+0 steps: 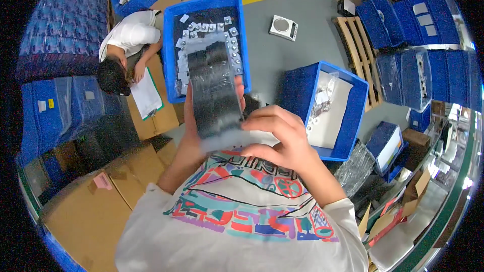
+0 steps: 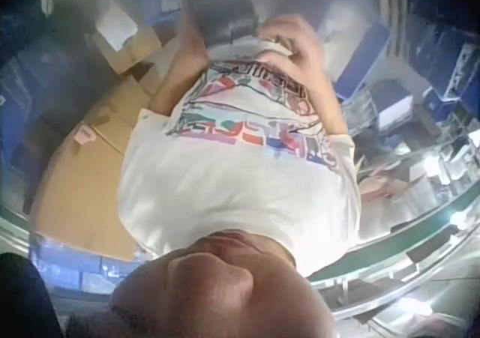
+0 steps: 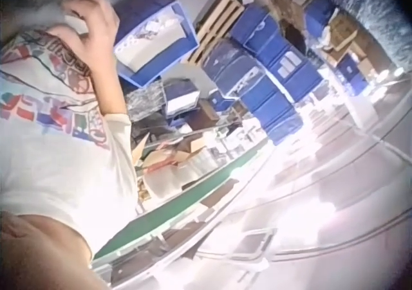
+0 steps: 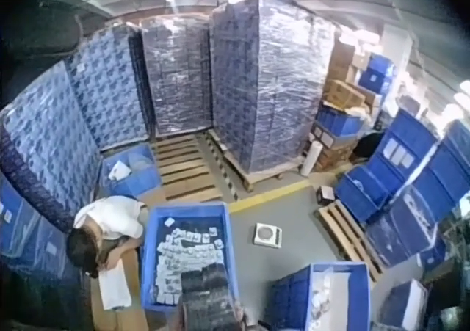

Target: Unpacking electronic or mechanical components from a cardboard box and inspecting them in a manufacturing facility.

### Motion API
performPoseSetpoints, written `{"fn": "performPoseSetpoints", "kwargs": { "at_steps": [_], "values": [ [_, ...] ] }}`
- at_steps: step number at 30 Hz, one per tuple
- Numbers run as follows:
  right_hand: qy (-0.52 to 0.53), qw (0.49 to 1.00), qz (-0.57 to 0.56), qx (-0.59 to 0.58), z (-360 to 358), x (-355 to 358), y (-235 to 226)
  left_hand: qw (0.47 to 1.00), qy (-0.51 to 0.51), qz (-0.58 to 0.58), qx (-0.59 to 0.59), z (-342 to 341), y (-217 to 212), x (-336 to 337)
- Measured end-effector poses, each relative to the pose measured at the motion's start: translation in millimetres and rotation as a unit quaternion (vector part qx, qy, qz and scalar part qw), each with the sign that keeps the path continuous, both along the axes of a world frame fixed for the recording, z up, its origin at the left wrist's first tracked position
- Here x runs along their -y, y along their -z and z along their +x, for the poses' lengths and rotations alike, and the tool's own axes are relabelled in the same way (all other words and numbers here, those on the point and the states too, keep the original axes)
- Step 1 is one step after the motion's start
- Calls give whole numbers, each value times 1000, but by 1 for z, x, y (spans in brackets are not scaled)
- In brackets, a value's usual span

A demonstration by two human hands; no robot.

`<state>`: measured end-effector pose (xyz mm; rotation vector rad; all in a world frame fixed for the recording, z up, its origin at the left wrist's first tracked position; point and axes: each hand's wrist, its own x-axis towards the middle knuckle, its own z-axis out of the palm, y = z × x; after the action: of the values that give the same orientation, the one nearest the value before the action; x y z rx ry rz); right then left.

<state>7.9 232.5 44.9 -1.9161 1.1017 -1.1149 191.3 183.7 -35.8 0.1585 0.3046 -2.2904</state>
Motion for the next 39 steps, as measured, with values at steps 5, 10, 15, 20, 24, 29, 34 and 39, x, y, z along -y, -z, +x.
{"fn": "performPoseSetpoints", "kwargs": {
  "at_steps": [5,10,15,20,24,29,34,39],
  "values": [
    [-25,999,-9,20,-11,6,-3,990,15,81,113,-11,-26,7],
    [-30,997,-8,66,-29,1,0,988,25,84,130,-28,-32,1],
    [-36,992,0,119,-49,-1,1,988,27,57,144,-48,-37,-2],
    [3,998,-22,58,-66,-4,-5,986,2,3,164,-68,-38,-4],
    [17,998,-5,58,-76,-4,-10,980,-25,25,196,-76,-39,-5],
    [-4,998,-29,47,-86,2,-14,977,-42,64,198,-85,-47,-4],
    [-16,998,-35,40,-89,3,-14,982,-51,18,182,-88,-45,-3],
    [-37,997,-42,48,-92,5,-10,987,-46,12,155,-88,-48,-3]
  ]
}}
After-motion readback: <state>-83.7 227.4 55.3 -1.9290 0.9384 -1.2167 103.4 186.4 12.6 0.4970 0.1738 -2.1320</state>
